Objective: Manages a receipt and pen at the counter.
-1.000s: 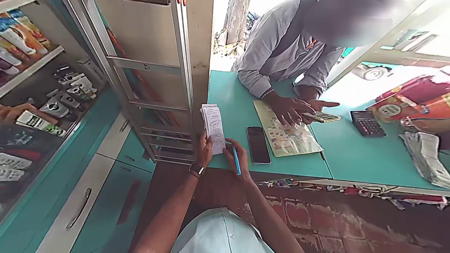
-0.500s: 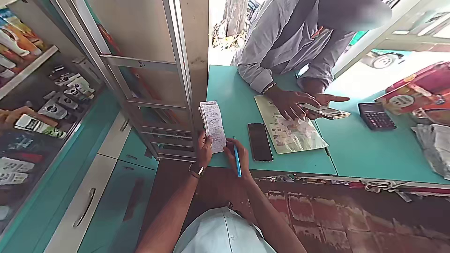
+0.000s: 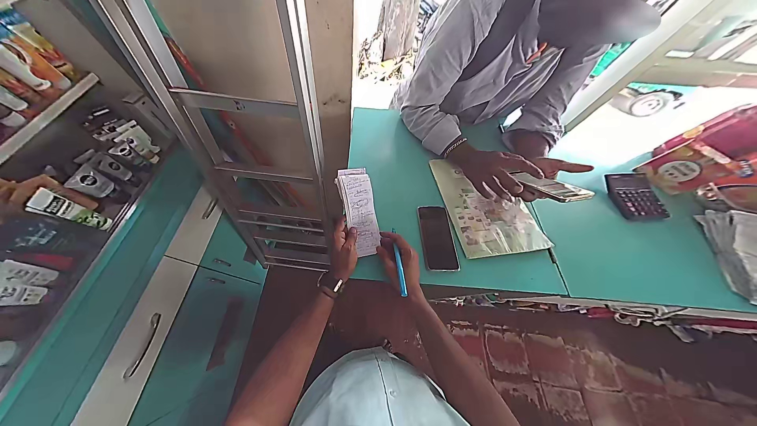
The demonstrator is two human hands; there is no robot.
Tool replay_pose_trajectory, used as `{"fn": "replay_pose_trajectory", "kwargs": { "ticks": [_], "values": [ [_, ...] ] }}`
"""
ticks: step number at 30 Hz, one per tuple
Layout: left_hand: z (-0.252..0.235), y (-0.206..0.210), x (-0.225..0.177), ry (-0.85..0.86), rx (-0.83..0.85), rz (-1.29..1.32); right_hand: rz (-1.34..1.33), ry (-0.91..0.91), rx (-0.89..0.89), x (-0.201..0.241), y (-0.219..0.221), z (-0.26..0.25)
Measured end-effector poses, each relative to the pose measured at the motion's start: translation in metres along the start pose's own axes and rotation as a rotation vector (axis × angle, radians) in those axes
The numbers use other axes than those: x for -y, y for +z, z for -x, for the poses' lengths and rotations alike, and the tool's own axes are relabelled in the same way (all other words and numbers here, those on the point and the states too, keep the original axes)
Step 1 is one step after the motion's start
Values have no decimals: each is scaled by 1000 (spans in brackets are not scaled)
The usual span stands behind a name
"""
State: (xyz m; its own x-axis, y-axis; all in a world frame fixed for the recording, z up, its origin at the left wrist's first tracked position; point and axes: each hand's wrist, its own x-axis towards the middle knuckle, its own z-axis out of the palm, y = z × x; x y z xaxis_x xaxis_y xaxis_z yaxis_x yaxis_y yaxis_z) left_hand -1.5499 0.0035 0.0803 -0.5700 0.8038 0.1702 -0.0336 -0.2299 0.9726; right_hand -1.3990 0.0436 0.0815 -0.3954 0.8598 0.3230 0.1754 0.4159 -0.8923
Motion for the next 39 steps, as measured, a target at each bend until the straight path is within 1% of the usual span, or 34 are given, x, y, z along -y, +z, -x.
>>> {"fn": "replay_pose_trajectory", "kwargs": {
  "ticks": [20, 34, 39],
  "values": [
    [-1, -2, -1, -15, -13, -35, 42, -25, 2, 1, 2, -1],
    [1, 0, -4, 4, 1, -20, 62, -3, 7, 5, 0, 1],
    [0, -1, -2, 3, -12, -31, -4, -12, -2, 2, 2, 0]
  ]
}}
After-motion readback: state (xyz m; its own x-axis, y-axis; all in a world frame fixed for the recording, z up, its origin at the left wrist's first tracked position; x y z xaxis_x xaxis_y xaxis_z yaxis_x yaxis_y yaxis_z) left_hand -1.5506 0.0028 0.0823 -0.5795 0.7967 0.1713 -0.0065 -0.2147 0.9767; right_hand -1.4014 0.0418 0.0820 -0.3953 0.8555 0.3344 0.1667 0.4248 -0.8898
